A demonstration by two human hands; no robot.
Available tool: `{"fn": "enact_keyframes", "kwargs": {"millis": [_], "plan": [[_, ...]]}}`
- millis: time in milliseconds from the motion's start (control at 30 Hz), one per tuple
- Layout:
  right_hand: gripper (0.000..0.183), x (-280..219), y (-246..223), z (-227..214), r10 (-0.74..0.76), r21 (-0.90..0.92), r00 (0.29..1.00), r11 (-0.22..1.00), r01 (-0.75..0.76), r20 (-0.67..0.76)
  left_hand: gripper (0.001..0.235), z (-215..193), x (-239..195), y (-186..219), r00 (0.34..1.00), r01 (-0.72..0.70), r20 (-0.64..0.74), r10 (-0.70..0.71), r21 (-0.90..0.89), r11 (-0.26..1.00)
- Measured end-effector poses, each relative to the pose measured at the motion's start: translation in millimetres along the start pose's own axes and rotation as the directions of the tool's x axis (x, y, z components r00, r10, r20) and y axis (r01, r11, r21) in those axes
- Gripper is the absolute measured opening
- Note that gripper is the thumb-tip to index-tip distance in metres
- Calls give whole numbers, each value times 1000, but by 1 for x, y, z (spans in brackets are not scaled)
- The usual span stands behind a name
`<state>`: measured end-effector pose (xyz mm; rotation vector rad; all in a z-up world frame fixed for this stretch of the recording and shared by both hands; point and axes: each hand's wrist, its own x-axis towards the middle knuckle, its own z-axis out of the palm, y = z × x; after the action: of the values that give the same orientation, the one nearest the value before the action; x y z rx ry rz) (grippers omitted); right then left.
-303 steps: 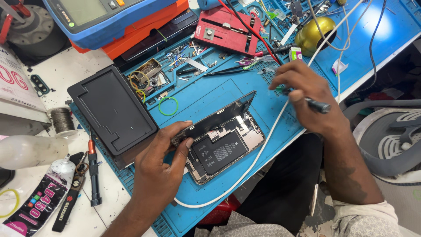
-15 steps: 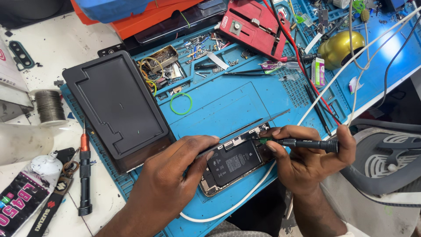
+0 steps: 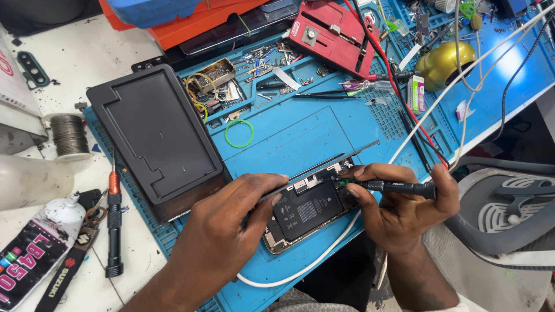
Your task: The person receives a smartphone and proceeds to work on its internal components using a precision screwdriver. They repeatedly loosen and tighten screws on the motherboard area while the device remains open on a blue work mat. The phone is connected to a charging cable during the process.
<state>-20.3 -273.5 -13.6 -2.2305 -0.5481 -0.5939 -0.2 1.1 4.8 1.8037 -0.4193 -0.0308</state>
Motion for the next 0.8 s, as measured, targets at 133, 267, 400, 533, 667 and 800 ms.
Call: {"fn": "enact_keyframes", "kwargs": {"millis": [133, 267, 400, 533, 667, 800], "plan": [[98, 10, -7, -3, -96, -45, 993, 994, 99, 70, 21, 0, -2, 0, 1000, 16, 4, -16, 1, 1000], [99, 19, -17, -9, -138, -51, 979, 988, 148, 153, 22, 0, -3, 1, 1000, 13, -6, -14, -16, 1000], [95, 22, -26, -8, -113, -38, 984, 992, 119, 140, 23, 1, -2, 2, 1000, 0, -25, 0, 4, 1000], [95, 25, -35, -6, -97, -140, 990, 984, 110, 99, 22, 2, -3, 1, 999, 26, -26, -26, 13, 1000], [90, 26, -49, -8, -27, -65, 992, 997, 35, 125, 22, 1, -5, 1, 999, 8, -33, -7, 25, 1000], [85, 29, -53, -6, -50, -166, 996, 984, 61, 73, 22, 0, -5, 2, 1000, 7, -27, -7, 28, 1000]]}}
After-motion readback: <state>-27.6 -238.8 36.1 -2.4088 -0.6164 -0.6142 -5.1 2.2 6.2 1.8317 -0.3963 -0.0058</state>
